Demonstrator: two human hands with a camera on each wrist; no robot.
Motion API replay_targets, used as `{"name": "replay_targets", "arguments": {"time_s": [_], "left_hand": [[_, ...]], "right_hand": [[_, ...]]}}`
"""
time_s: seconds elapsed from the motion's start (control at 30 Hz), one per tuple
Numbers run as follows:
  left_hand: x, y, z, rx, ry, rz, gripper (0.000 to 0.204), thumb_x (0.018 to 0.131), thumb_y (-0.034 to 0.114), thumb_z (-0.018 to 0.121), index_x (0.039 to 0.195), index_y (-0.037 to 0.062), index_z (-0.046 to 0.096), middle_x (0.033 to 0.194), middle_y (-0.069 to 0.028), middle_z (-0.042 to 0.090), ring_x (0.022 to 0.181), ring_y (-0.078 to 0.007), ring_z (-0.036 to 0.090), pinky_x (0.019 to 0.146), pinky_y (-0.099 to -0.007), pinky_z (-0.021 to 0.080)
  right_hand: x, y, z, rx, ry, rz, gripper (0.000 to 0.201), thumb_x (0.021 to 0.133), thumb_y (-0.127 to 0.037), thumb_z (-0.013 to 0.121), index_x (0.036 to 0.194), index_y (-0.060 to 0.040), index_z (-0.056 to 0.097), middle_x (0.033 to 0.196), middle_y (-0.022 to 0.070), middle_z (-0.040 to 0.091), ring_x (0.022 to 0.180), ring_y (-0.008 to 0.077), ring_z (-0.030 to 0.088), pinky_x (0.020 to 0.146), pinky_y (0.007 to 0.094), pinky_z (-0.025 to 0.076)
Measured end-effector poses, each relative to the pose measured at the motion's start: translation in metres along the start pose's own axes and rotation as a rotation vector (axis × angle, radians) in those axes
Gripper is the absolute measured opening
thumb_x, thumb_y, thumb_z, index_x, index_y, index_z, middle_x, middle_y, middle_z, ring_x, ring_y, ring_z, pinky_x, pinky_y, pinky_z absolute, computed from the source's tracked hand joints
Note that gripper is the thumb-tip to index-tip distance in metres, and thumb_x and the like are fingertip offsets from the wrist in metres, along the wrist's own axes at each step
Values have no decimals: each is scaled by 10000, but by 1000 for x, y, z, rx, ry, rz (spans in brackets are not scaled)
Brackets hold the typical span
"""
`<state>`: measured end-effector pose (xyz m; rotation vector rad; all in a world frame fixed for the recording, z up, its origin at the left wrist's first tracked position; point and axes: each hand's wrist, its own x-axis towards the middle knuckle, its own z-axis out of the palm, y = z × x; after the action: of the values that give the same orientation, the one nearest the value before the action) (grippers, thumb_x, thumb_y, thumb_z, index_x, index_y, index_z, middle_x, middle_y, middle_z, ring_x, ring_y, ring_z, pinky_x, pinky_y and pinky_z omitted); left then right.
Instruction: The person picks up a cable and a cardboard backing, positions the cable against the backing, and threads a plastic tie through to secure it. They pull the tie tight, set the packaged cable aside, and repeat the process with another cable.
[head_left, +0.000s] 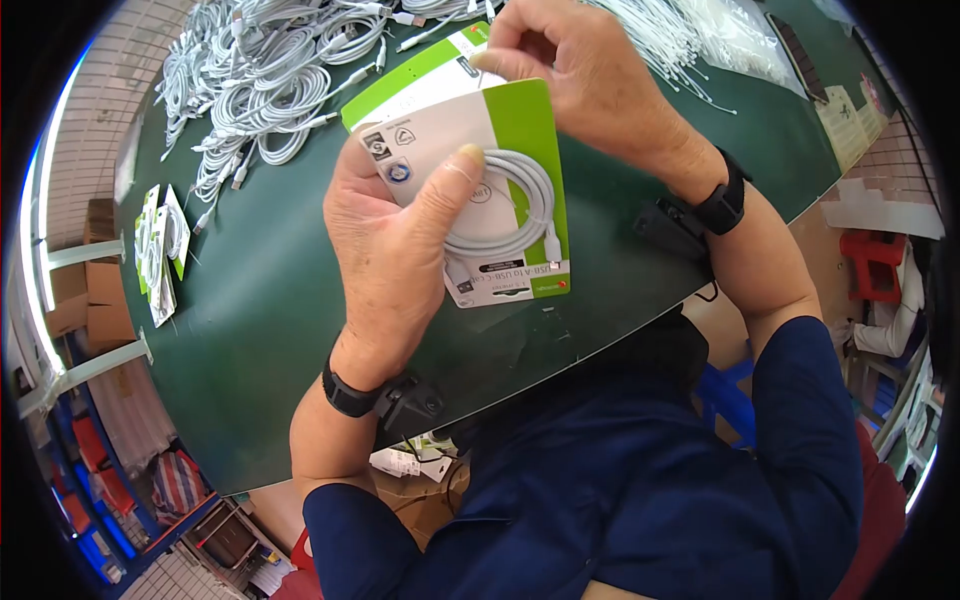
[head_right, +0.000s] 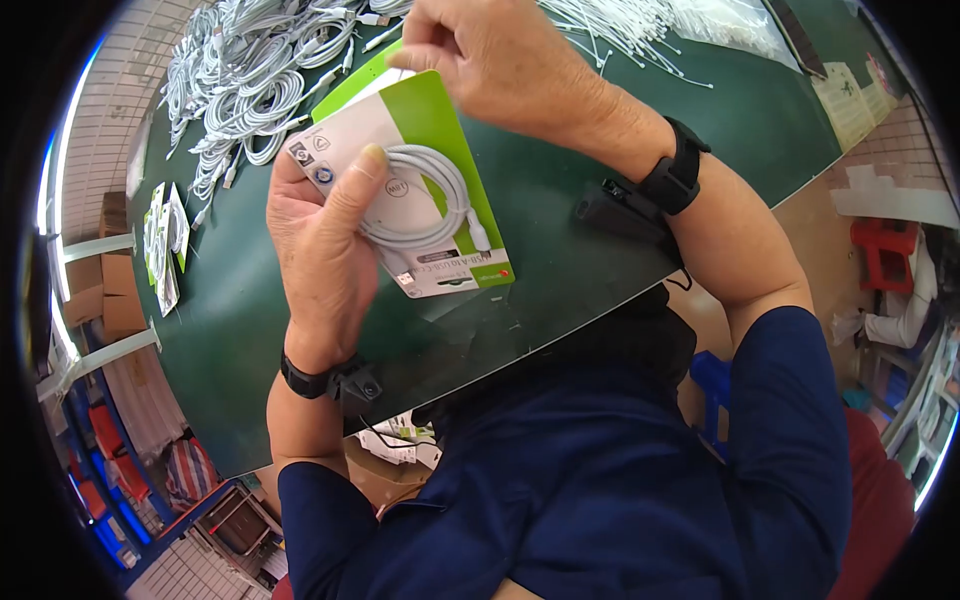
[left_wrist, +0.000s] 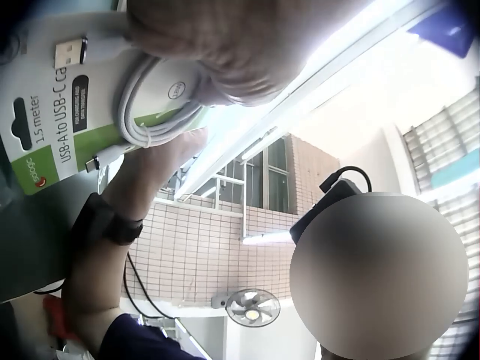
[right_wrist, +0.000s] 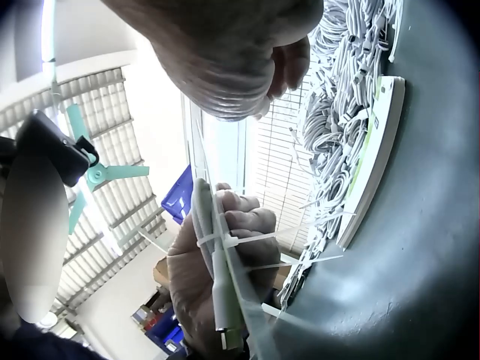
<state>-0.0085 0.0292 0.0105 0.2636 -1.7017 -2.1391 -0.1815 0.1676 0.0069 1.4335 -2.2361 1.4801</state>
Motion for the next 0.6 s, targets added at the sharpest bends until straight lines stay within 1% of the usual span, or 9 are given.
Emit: {"name": "replay_targets", "arguments": {"time_s": [0.03,0.1,0.2,0.23,0.33,0.43,0.53,0.57,0.6], "left_hand": [[1,1,1,-19,20,21,350,923,47,800,1228,-10,639,1135,-123,746,981,-154,723,863,-305,590],[4,1,-2,-26,30,52,351,930,32,788,1236,-19,622,1153,-131,739,999,-161,723,873,-315,596],[15,-4,-12,-149,95,-7,349,938,32,780,1235,-24,606,1141,-130,738,989,-167,726,875,-325,605],[21,-6,-16,-158,127,-9,345,948,36,771,1235,-29,591,1145,-137,734,992,-178,729,875,-337,613],[30,-4,-21,-167,170,34,344,958,42,762,1242,-32,582,1156,-139,724,991,-176,724,868,-338,614],[31,-4,-22,-111,161,72,357,966,52,751,1257,-40,566,1173,-136,709,1005,-162,709,882,-328,601],[29,-8,-20,-85,157,58,367,973,64,742,1265,-49,552,1173,-131,699,1023,-150,691,901,-310,582],[30,-8,-21,-56,133,51,399,976,76,734,1293,-55,529,1182,-134,691,1048,-149,681,918,-305,571],[29,-7,-20,-15,123,87,406,978,76,731,1301,-55,523,1190,-135,687,1054,-151,680,920,-306,571]], "right_hand": [[3,-4,-4,2,57,53,171,942,-75,735,1030,9,614,773,84,639,661,143,595,595,313,481],[2,4,-7,37,121,27,166,968,-67,718,1054,20,606,743,33,627,636,101,545,590,282,471],[0,16,3,519,206,115,142,1014,-125,703,1094,-37,626,831,16,665,676,121,583,641,260,488],[2,4,0,344,220,129,261,926,-120,786,1113,-25,631,935,69,686,754,107,630,632,256,495],[-9,-22,12,142,100,-90,417,875,-186,831,1205,-54,614,977,126,681,710,236,684,584,345,518],[-18,-26,24,127,11,-78,489,861,-141,841,1269,-59,583,994,119,670,659,200,668,575,322,514],[-20,-31,22,96,14,-51,504,841,-85,843,1270,-52,580,989,124,668,621,176,651,563,320,514],[-18,-34,22,110,39,-36,427,840,-76,840,1206,-45,621,968,121,674,594,169,636,554,321,511],[-18,-32,22,74,48,-62,390,840,-74,840,1171,-42,636,957,121,676,591,170,635,554,324,513]]}}
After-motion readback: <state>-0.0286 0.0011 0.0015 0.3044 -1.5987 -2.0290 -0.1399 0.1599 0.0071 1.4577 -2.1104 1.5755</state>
